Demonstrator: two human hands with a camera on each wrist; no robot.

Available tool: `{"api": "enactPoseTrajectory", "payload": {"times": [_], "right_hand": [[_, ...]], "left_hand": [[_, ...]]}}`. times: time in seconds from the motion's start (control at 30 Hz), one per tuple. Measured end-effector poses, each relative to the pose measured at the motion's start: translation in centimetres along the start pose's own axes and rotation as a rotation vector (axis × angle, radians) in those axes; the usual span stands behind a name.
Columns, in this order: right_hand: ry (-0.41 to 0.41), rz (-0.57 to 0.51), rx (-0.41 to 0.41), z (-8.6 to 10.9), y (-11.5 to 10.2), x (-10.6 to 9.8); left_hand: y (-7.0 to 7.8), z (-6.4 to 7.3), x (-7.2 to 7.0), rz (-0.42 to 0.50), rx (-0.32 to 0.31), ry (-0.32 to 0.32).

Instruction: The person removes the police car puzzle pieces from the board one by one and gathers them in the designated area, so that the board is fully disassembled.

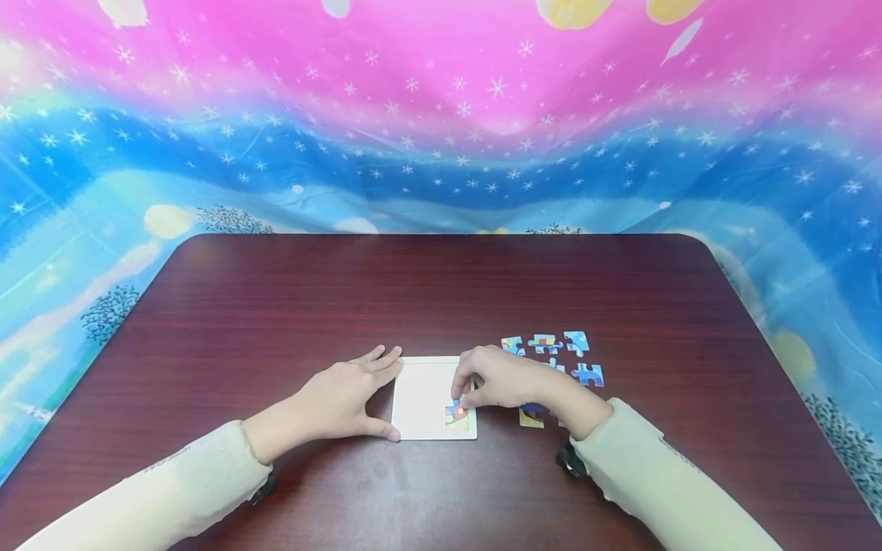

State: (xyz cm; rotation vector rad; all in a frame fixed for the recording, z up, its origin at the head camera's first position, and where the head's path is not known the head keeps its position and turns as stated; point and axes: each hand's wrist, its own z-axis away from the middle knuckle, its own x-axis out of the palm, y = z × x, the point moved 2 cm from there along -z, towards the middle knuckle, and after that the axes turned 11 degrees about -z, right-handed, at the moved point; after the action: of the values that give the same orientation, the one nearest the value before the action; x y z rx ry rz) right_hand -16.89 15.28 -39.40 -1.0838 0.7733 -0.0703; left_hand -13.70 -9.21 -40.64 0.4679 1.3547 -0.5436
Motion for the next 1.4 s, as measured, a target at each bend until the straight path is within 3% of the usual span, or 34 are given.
{"api": "enactPoseTrajectory", "payload": {"times": [0.47,1.03,1.4], "right_hand": [[-0.032,-0.179,0.012,0.1,0.4,0.1],[-0.021,-0.167,0.009,-0.2,-0.1,0.5],[0.014,-0.17,-0.02,1.1,0.5,-0.7]], "left_hand": [[-0.1,0.0,0.0,-0.009,-0.001,0.008],[0.1,0.1,-0.1,-0.011,-0.003,-0.001],[0.1,0.1,-0.2,-0.048,0.025,0.024]]}}
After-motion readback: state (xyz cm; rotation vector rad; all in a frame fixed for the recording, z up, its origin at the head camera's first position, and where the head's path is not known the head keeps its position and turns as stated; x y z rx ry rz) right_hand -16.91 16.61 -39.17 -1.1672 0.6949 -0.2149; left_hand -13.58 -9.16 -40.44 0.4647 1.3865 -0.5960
